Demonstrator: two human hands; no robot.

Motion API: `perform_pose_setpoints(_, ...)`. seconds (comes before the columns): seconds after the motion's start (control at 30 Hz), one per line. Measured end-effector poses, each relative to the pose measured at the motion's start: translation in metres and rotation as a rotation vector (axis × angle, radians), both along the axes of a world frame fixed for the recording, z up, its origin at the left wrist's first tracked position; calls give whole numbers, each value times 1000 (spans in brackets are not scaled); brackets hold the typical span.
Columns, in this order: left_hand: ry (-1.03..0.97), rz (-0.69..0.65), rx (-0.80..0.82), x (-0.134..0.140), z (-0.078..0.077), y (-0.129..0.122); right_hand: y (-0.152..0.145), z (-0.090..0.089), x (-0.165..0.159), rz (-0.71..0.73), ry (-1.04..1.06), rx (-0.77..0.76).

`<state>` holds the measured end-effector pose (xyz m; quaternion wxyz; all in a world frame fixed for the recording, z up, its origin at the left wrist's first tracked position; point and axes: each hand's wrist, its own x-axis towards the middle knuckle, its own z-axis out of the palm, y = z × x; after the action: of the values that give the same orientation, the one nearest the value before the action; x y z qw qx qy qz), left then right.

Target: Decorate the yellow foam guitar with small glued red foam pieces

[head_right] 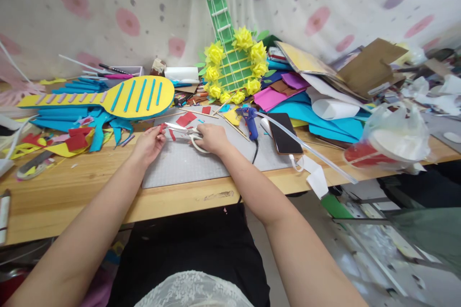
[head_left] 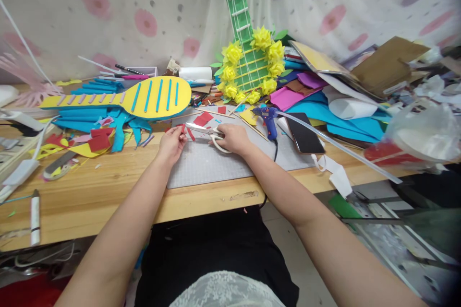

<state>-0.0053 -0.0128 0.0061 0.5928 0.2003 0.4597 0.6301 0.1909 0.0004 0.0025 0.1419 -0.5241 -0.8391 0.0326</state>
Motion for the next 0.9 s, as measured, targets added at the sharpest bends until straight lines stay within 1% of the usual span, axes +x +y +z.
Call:
perform_pose_setpoints(0.2,-33,-13,-23,0,3,-1,-2,-1,-4,-11,-22,19)
perform_pose_setpoints(0.4,-7,-16,-41,2,5,-2,-4,4,-6,-33,-83,19)
perform_pose_setpoints(0.6,8,-13,-48,3,8,-4,-4,4,-6,-49,-128,14)
perform_pose_setpoints(0.77,15,-20,-9,2,3,-3,-4,5,-6,-45,-129,11)
perform_pose_setpoints(0.9,71,0,49,2,-2,-3,-4,3,-5,-37,-108,13)
